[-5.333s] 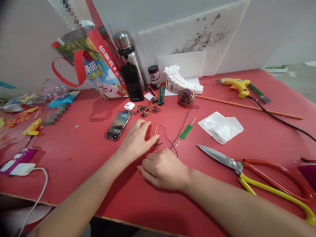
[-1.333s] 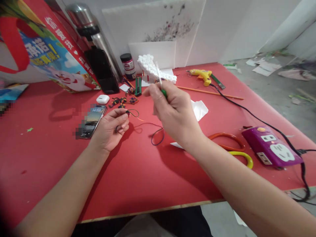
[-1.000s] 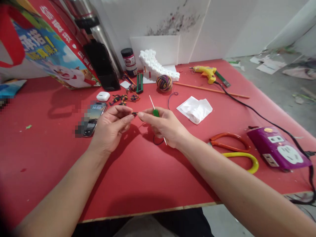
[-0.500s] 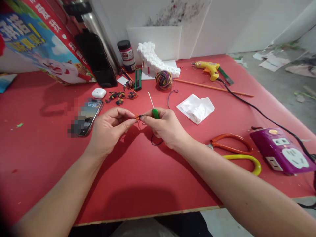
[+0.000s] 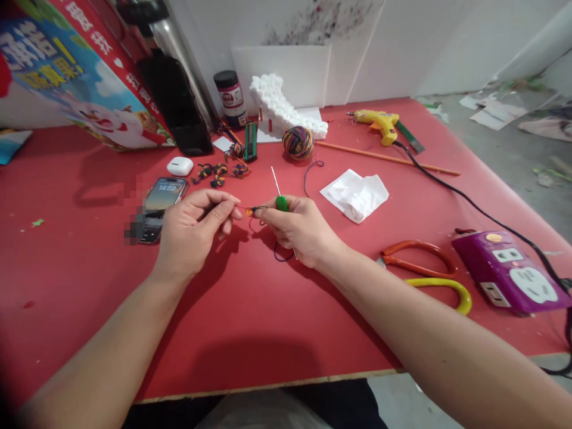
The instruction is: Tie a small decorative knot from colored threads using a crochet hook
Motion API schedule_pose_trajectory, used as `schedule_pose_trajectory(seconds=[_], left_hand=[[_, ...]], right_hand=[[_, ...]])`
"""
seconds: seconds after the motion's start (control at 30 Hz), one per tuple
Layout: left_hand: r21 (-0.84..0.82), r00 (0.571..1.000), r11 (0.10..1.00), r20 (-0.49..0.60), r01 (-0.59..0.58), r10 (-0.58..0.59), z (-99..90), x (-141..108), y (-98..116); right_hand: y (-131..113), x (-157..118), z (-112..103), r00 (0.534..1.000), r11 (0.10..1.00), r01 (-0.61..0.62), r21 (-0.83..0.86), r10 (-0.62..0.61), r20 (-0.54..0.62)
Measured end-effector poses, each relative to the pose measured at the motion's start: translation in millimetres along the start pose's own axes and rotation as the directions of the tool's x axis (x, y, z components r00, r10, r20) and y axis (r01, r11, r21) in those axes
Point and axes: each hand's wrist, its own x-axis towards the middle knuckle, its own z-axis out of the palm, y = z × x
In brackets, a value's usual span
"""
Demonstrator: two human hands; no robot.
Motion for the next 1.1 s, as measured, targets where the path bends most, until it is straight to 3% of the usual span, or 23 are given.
schedule_pose_trajectory(seconds=[0.13, 0.3, 0.47, 0.63, 0.83, 0.97, 1.1], left_hand=[[-0.069, 0.995, 0.995, 0.082, 0.067, -0.062, 3.7, -4.3, 7.6], [-0.045, 0.946, 0.979, 0.268, 0.2, -0.181, 6.9, -7.3, 7.1], [-0.092, 0.972, 0.97, 0.09, 0.223, -0.215, 6.0, -2.0, 0.4], [-0.219, 0.939, 0.92, -0.045, 0.324, -0.341, 4.3, 2.7, 4.0], [-0.348, 0.915, 0.851, 0.062, 0.394, -0.398, 4.6, 2.0, 9.5], [-0.382, 0.867, 0.779, 0.177, 0.497, -0.466, 6.1, 0.3, 8.6], [-0.396, 0.863, 0.767, 0.208, 0.505, -0.461, 7.7, -0.6, 5.5]], right_hand=[[-0.8, 1.5, -0.5, 0.997, 0.998, 0.061, 0.011, -0.061, -0.04], [-0.2, 1.5, -0.5, 0.994, 0.995, 0.098, 0.022, -0.097, -0.054], [0.0, 0.4, 0.4, 0.993, 0.995, 0.102, 0.01, -0.101, -0.055], [4.0, 3.3, 0.0, 0.988, 0.989, 0.14, -0.04, -0.143, -0.062], [10.6, 6.2, -3.6, 0.944, 0.928, 0.321, -0.192, -0.329, -0.01], [9.7, 3.5, -2.7, 0.925, 0.89, 0.373, -0.261, -0.378, 0.034], [9.1, 1.0, -0.9, 0.914, 0.871, 0.397, -0.289, -0.404, 0.038]])
